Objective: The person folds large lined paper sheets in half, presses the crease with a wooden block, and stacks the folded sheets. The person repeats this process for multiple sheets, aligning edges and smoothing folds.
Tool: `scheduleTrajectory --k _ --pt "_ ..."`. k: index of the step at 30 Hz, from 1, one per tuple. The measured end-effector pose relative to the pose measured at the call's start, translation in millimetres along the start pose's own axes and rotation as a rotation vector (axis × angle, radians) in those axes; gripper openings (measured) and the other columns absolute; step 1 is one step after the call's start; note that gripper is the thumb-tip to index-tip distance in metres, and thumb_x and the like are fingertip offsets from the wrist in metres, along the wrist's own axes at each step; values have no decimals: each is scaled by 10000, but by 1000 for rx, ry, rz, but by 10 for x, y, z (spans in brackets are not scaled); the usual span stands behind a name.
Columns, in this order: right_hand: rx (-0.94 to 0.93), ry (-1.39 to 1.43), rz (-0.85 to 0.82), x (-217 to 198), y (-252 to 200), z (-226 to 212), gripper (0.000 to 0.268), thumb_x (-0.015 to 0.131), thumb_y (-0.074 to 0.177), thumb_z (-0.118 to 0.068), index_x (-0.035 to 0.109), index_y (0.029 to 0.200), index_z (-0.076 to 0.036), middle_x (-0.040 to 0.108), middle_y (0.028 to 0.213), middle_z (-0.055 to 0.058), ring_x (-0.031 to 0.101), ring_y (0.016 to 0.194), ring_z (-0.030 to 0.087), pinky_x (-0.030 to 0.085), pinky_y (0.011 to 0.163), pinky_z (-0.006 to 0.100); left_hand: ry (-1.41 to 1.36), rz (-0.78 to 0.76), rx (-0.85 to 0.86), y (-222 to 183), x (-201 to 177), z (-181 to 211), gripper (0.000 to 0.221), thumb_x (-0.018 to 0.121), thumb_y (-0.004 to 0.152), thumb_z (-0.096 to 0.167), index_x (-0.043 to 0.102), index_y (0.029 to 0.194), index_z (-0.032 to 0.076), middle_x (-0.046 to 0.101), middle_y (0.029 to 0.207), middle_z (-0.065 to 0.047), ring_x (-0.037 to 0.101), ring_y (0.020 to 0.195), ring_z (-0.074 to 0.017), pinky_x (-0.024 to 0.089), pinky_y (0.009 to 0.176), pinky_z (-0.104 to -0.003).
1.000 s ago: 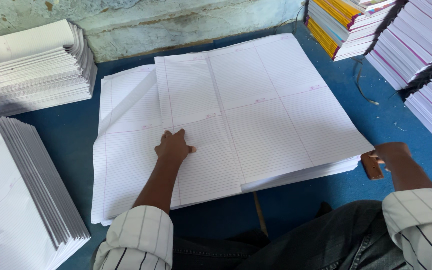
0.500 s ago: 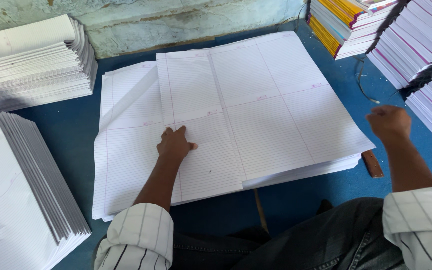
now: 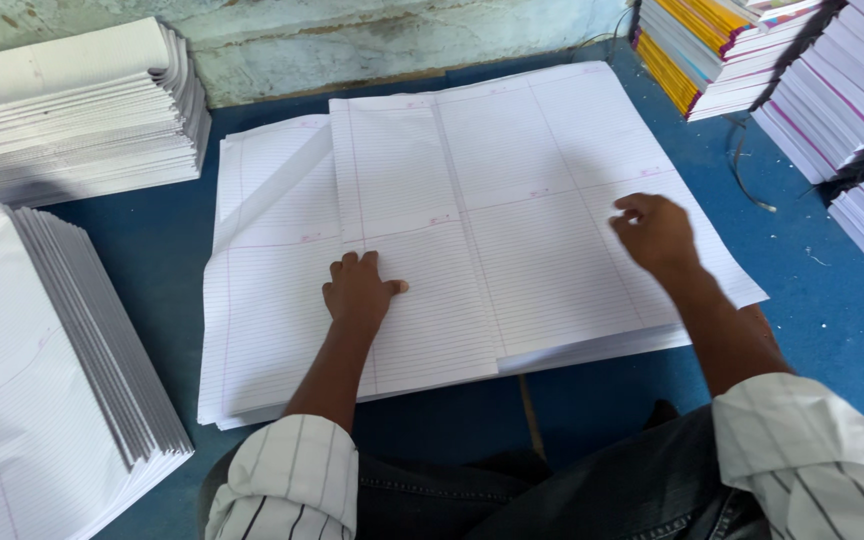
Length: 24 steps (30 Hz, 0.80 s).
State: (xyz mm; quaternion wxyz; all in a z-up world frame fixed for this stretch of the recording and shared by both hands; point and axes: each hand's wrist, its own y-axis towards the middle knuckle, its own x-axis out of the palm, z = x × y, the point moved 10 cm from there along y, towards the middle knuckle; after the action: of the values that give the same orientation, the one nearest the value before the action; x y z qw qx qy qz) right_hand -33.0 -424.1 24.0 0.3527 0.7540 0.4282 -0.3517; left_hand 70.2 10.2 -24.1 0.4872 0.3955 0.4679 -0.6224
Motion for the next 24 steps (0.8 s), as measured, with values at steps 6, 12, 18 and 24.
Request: scheduleTrajectory --k 6,12,18,24 --pt "64 67 -253 654 -278 -573 362 709 954 -272 705 1264 -84 750 1140 144 718 1020 260 570 898 407 -69 172 40 -200 -89 -37 653 823 811 499 674 1271 60 632 1287 -126 527 1199 -299 488 946 -468" --pt "256 280 -431 956 -621 -1022 412 671 956 -268 668 1309 -56 777 970 148 731 780 265 613 771 386 -267 242 19 -208 -17 -158 663 846 778 293 614 1337 21 579 1360 -153 493 1234 -356 469 991 -486" --pt "212 458 -416 1082 -766 -1398 511 669 925 -248 605 1336 49 761 913 149 722 734 147 620 669 289 -518 266 -141 -310 60 -552 569 744 851 113 568 1371 -36 580 1315 -232 558 1217 -372 483 1019 -468" --pt "249 452 -488 1234 -833 -1454 729 760 863 -283 484 1421 95 720 868 188 703 749 184 601 676 299 -548 292 -124 -360 22 -578 526 699 859 71 593 1371 12 645 1255 -215 652 1157 -330 532 975 -439"
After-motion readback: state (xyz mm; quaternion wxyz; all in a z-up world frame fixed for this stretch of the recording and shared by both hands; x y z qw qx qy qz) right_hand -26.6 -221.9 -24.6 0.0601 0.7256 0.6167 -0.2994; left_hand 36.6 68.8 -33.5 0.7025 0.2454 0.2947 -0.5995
